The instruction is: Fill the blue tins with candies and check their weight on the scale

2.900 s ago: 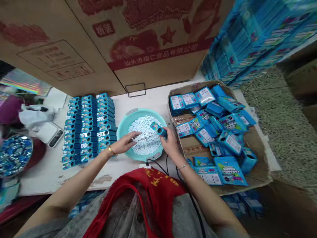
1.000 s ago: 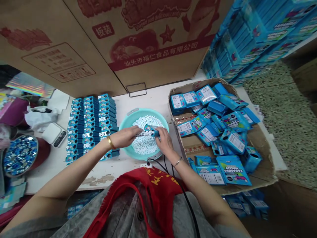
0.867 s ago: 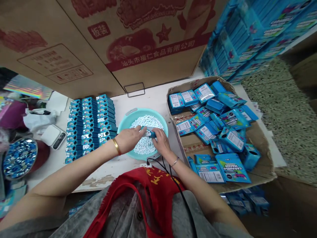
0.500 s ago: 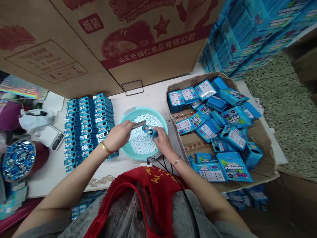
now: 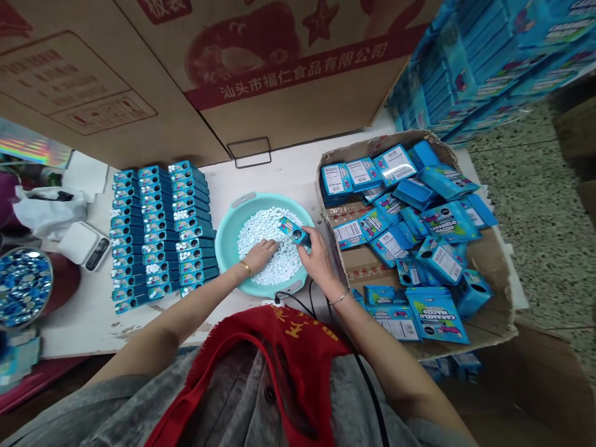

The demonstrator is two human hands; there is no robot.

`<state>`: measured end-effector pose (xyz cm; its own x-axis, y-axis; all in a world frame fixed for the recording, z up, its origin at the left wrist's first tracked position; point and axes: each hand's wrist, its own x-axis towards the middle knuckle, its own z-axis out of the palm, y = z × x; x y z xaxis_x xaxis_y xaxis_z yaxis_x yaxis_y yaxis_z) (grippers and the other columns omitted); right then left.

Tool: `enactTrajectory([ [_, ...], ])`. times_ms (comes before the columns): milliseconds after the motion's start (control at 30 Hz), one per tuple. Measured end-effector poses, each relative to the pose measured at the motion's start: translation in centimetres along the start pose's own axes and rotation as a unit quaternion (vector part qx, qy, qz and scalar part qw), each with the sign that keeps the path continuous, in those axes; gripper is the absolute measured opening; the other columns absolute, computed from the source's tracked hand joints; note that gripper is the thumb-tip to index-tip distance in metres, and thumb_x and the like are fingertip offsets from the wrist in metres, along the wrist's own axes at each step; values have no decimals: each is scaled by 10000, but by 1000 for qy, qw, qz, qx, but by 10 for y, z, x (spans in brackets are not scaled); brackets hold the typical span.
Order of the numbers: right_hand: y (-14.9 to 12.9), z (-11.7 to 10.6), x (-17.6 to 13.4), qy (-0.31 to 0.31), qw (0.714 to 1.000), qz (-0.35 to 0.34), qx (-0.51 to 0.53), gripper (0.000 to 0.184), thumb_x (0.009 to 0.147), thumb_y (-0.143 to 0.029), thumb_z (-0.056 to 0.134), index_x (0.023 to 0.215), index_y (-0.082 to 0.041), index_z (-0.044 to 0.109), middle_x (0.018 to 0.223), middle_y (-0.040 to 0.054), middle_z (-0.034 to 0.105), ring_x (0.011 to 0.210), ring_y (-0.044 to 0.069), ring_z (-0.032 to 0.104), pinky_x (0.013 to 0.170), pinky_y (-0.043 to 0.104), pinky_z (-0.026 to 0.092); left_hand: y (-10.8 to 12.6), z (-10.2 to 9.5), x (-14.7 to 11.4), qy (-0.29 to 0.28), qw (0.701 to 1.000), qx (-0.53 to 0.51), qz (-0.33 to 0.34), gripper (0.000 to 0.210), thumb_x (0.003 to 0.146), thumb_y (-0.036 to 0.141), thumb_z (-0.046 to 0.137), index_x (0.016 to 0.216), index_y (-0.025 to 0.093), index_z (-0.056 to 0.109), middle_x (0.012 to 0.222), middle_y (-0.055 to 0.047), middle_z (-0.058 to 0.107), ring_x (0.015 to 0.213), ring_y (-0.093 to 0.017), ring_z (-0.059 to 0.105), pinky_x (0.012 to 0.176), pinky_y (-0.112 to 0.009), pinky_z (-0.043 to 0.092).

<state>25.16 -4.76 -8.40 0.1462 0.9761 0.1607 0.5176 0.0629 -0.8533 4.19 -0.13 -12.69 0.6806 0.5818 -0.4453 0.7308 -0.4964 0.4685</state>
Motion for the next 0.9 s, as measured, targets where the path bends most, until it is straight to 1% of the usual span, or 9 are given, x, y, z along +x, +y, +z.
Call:
enactTrajectory([
  [100,1,0,0,-3,1000,5,1,317,849,-283,590,1154,-219,533,1099,104,639,1027,264,606,912,435,491,6,13,-11,-16,999,-46,19,580,740,-45,446,1291,134,472,1284,-155,540,1176,-249,521,1046,-419,408],
  [200,2,-1,0,-5,1000,9,6,316,846,-311,607,1139,-218,533,1088,100,641,1008,259,608,898,428,494,11,20,-15,-22,995,-93,36,661,688,-41,461,1327,125,446,1304,-155,549,1211,-248,526,1037,-411,436],
  [267,1,-2,1,0,1000,13,11,319,841,-330,619,1126,-217,532,1067,93,644,982,254,611,880,420,497,12,19,-17,-21,992,-119,47,678,678,-26,462,1338,125,436,1316,-149,551,1226,-242,527,1046,-405,439],
  [367,-1,-5,3,6,1000,23,20,317,835,-351,628,1105,-215,532,1016,80,644,924,243,611,835,401,501,12,10,-24,-10,988,-146,53,658,693,-12,445,1337,120,425,1335,-150,540,1238,-235,524,1058,-395,438],
  [500,-2,-8,4,7,999,27,24,301,833,-348,630,1084,-210,534,970,68,636,883,234,603,804,385,496,10,-19,-42,9,986,-160,54,620,720,-6,420,1325,124,413,1340,-153,524,1248,-231,507,1072,-410,423],
  [600,0,-5,4,5,1000,17,9,300,828,-316,620,1094,-205,535,998,83,633,919,252,601,830,412,496,9,-52,-60,23,985,-157,66,609,721,-8,415,1309,149,415,1309,-139,533,1230,-227,508,1063,-419,424],
  [733,2,4,3,-9,1000,-20,-12,324,811,-198,554,1133,-201,531,1073,115,624,1011,277,591,901,461,491,15,-99,-78,47,987,-124,85,575,750,0,399,1301,165,411,1272,-132,536,1222,-218,501,1060,-411,422],
  [833,1,13,1,-33,998,-45,-21,389,784,-119,497,1164,-198,527,1121,133,611,1077,287,572,953,486,477,26,-127,-79,36,993,-69,88,562,749,-26,380,1281,148,427,1245,-134,548,1213,-211,504,1058,-395,424],
  [900,0,18,-1,-47,997,-61,-24,422,774,-92,479,1178,-205,527,1140,133,607,1107,289,561,984,498,466,38,-142,-76,8,997,-14,71,562,737,-57,377,1266,121,448,1234,-147,553,1203,-215,516,1045,-381,432],
])
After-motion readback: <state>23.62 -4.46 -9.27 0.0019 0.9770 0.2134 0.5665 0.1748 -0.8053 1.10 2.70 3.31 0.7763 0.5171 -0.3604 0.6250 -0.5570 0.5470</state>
